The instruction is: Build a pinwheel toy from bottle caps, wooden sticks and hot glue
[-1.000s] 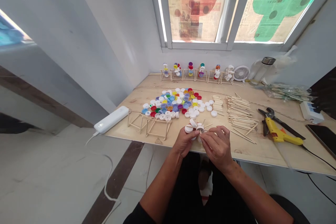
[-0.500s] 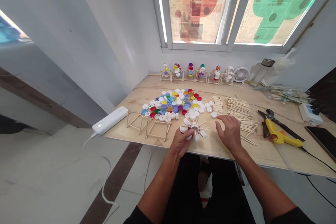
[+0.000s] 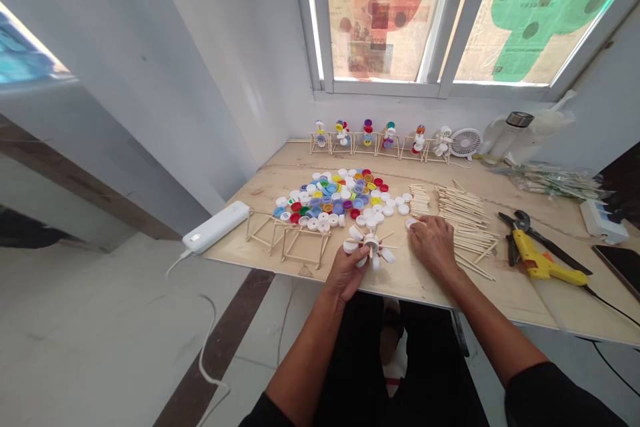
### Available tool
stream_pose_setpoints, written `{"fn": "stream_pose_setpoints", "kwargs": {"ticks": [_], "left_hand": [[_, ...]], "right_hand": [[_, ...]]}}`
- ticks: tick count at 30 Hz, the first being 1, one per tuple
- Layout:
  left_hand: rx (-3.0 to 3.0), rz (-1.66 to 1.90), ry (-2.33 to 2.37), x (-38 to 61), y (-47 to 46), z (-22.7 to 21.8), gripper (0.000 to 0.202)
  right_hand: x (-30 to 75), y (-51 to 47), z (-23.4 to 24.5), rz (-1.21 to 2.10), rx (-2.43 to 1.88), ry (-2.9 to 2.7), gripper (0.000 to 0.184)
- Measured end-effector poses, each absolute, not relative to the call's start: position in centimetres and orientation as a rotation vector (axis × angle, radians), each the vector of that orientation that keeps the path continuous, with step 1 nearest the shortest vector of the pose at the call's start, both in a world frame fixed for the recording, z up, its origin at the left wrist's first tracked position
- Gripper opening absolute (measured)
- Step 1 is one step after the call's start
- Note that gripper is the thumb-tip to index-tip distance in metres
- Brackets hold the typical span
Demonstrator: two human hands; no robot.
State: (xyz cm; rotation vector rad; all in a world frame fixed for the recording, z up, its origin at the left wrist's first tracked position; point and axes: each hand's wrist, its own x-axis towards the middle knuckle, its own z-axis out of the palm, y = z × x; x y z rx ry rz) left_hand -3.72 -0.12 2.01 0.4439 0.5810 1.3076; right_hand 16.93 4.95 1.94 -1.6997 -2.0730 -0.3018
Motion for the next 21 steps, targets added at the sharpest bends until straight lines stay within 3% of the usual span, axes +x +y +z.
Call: {"fn": "stream_pose_setpoints", "kwargs": {"ticks": [6, 11, 21], "left_hand": [[0.457, 1.302, 0.595, -3.8, 0.0, 1.6, 0.033], [0.473, 1.298, 0.609, -3.7, -0.1, 1.5, 0.035], [0.520, 1.282, 0.651, -3.7, -0.1, 1.4, 0.037]], "right_hand": [[17.1, 3.2, 1.9, -0.192, -1.611, -2.128, 0.018], [16.9, 3.0, 1.3, -0.174, -1.681, -2.127, 0.031], [16.1, 2.3, 0.7, -0.088, -1.643, -2.135, 0.023]]}}
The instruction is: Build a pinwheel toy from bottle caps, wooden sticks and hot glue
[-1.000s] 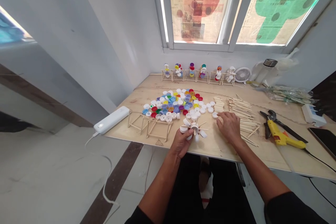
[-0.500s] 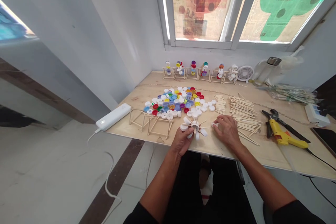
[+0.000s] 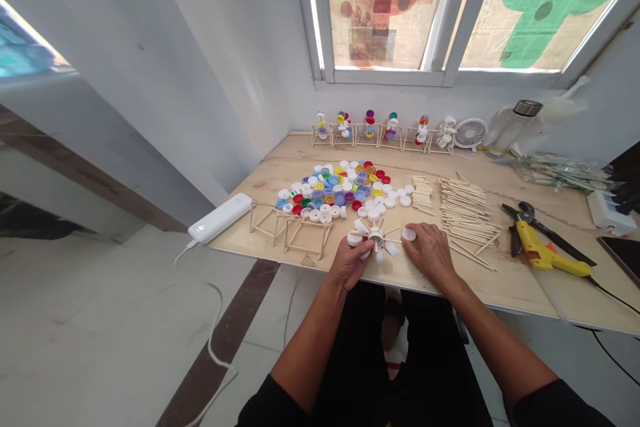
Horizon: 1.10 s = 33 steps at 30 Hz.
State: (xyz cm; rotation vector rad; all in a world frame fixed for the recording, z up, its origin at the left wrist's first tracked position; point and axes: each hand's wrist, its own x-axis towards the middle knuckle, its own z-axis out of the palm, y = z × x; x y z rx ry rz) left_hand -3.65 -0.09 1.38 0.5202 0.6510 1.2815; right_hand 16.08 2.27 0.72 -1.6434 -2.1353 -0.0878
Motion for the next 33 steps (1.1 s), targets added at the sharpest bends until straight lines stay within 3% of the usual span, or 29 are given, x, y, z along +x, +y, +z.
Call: {"fn": "stream_pose_setpoints", "kwargs": {"ticks": [20, 26, 33], "left_hand": [[0.565, 1.229, 0.662, -3.5, 0.2, 2.0, 0.036], [0.555, 1.222, 0.636, -3.8, 0.0, 1.4, 0.034], [0.533, 1.245, 0.637, -3.8, 0.0, 1.4, 0.036]], "right_hand": [[17.2, -1.2, 1.1, 0.007, -1.477, -2.057, 0.031], [24.6, -2.9, 2.9, -0.180, -1.547, -1.866, 0.030], [36.3, -4.4, 2.6, -0.545, -1.955, -1.715, 0.036]]}}
